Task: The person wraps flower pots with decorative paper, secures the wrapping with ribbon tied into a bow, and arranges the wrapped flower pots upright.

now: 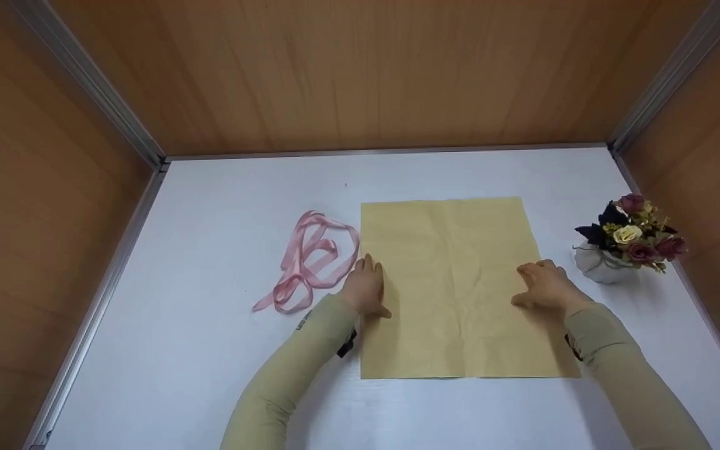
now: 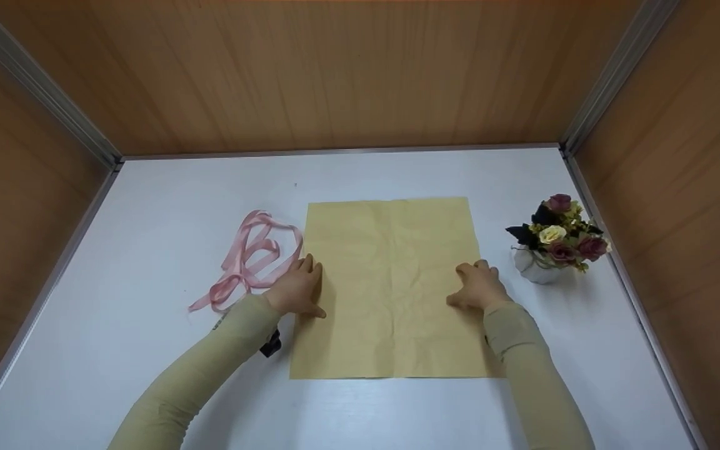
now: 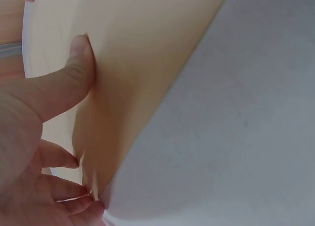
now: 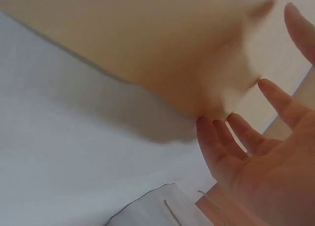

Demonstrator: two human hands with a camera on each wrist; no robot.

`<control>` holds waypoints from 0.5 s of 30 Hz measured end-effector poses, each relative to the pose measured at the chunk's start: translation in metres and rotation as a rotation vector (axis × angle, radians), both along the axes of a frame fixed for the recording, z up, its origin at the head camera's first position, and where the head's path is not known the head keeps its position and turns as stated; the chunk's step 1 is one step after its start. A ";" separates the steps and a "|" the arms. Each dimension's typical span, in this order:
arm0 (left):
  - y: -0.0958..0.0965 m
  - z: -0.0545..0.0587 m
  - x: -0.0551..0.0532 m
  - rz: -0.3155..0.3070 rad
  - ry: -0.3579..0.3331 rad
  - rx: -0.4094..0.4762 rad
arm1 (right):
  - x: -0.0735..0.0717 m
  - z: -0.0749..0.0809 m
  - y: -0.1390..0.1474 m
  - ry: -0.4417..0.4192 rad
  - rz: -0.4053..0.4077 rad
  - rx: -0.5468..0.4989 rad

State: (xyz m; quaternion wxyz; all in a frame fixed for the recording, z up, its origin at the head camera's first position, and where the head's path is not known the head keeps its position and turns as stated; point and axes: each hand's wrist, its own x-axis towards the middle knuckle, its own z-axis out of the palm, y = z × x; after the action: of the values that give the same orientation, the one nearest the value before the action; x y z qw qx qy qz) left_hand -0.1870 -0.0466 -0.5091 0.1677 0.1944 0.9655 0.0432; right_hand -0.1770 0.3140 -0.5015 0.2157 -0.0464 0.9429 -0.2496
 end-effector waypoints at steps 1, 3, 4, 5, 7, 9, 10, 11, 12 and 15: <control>0.000 0.000 0.000 0.000 -0.001 0.001 | -0.001 0.002 0.001 -0.011 -0.005 -0.033; 0.000 0.001 0.001 0.000 -0.003 0.004 | -0.002 0.006 0.003 -0.034 -0.026 -0.097; 0.000 0.001 0.001 0.000 -0.006 0.003 | -0.002 0.008 0.003 -0.047 -0.045 -0.132; 0.000 0.002 0.001 0.000 -0.008 0.000 | -0.002 0.010 0.003 -0.061 -0.067 -0.167; 0.000 0.002 0.002 0.009 -0.010 0.008 | -0.001 0.012 0.002 -0.082 -0.121 -0.229; 0.001 0.002 0.002 0.013 -0.009 0.013 | -0.001 0.014 0.000 -0.077 -0.173 -0.290; 0.001 0.002 0.002 0.014 -0.007 0.014 | -0.001 0.014 -0.002 -0.079 -0.199 -0.328; 0.001 0.002 0.002 0.014 -0.003 0.016 | -0.001 0.014 -0.003 -0.081 -0.224 -0.376; 0.000 0.001 0.002 0.015 -0.001 0.020 | -0.001 0.014 -0.004 -0.087 -0.255 -0.433; 0.000 0.000 0.002 0.017 0.005 0.025 | -0.001 0.012 -0.006 -0.133 -0.378 -0.656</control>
State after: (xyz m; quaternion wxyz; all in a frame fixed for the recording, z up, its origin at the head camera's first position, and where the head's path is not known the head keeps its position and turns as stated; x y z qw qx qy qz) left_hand -0.1846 -0.0469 -0.5086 0.1623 0.1881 0.9670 0.0561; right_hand -0.1783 0.3079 -0.4891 0.2003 0.0780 0.7888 -0.5759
